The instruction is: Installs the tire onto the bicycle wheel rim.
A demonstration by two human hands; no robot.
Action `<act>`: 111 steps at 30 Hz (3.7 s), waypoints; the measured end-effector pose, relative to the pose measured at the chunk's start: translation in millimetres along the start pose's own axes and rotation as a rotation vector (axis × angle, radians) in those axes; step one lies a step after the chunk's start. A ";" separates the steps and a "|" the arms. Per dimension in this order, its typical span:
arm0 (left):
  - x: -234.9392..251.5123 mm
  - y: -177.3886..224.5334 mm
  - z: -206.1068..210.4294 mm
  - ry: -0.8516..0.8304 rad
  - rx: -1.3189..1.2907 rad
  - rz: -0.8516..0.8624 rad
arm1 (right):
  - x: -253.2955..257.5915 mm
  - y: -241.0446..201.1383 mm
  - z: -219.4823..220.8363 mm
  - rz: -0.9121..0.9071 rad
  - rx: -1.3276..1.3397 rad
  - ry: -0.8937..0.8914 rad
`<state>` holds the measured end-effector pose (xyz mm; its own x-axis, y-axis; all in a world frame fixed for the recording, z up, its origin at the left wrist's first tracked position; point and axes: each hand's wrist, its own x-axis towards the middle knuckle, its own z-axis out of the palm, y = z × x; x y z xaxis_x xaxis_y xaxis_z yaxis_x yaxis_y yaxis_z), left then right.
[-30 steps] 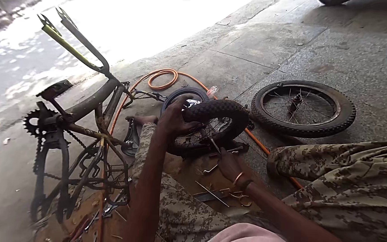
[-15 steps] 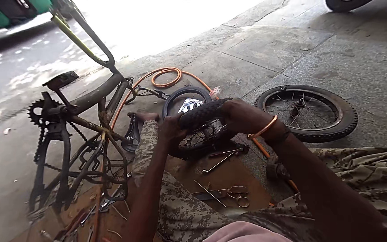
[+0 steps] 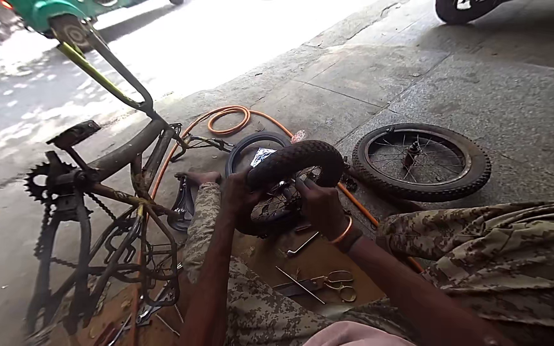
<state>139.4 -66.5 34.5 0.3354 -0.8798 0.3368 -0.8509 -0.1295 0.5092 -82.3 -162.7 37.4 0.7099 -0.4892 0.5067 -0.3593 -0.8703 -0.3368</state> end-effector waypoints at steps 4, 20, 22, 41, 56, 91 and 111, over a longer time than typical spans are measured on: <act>8.2 23.0 -9.7 -0.070 0.086 0.010 | -47.8 1.4 33.9 0.175 0.113 0.236; 80.1 55.2 9.7 -0.428 0.499 0.080 | -26.6 18.6 123.6 0.821 0.712 -0.275; 78.7 47.1 2.3 -0.377 0.404 0.090 | -36.0 32.5 110.1 0.747 0.498 -0.260; 5.7 14.0 -31.9 -0.059 0.307 -0.170 | -41.3 11.2 97.1 0.937 1.440 -0.803; 36.2 22.1 -22.6 -0.328 0.305 -0.021 | 20.3 67.9 -82.8 0.262 0.557 -0.833; 12.6 -7.9 -35.6 -0.158 0.098 -0.062 | 16.4 31.5 -29.2 0.156 0.465 -0.564; 41.3 9.3 -9.1 -0.240 0.041 -0.050 | 29.0 -21.5 -14.3 0.212 -0.010 -0.457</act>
<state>149.0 -99.9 60.4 0.2763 -0.9546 0.1114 -0.8528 -0.1900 0.4865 -62.6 -159.0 70.7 0.8128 -0.5819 0.0276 -0.5284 -0.7564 -0.3856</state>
